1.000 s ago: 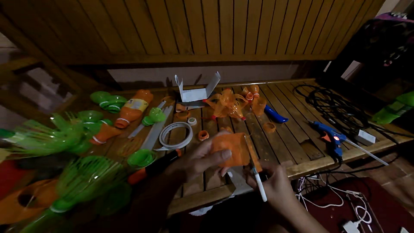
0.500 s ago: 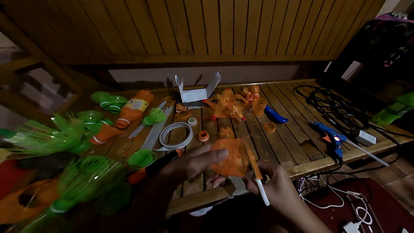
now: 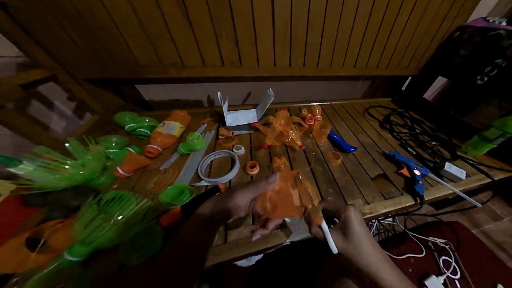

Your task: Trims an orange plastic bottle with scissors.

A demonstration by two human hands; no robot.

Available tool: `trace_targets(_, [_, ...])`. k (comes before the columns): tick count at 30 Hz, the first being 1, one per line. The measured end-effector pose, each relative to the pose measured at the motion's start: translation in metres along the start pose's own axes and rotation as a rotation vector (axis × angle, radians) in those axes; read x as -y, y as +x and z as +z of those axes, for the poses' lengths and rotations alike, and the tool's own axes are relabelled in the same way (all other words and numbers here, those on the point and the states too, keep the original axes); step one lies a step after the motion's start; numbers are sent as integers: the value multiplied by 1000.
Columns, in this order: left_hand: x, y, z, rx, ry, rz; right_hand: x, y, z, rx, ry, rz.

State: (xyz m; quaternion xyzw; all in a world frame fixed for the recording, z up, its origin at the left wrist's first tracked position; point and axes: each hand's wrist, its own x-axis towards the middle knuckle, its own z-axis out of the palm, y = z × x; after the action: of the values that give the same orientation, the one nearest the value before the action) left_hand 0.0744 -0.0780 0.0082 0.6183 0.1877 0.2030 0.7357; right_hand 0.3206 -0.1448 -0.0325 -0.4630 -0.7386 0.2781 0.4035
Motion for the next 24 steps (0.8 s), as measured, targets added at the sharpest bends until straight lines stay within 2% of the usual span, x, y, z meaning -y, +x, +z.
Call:
trace_targets(4, [0,-1,0,54,-20,-83,7,1,-4,35,-32,29])
trace_targets(10, [0,-2,-2,56,-76,-139,3,0,-2,-7,-5,-59])
trace_targets(14, [-2,-3,2,-96,-77,-163,-2,-1,0,-46,-12,-121])
trace_targets(18, [-1,1,2,-120,-90,-158,1,-1,5,-77,-17,-56])
trace_targets(20, [6,4,0,-140,-28,-12,2,1,7,-101,0,-7])
trace_targets(22, [16,10,-4,-212,48,273,2,3,9,-128,32,31])
trace_targets(24, [18,20,-1,-352,296,522,3,3,11,-153,47,65])
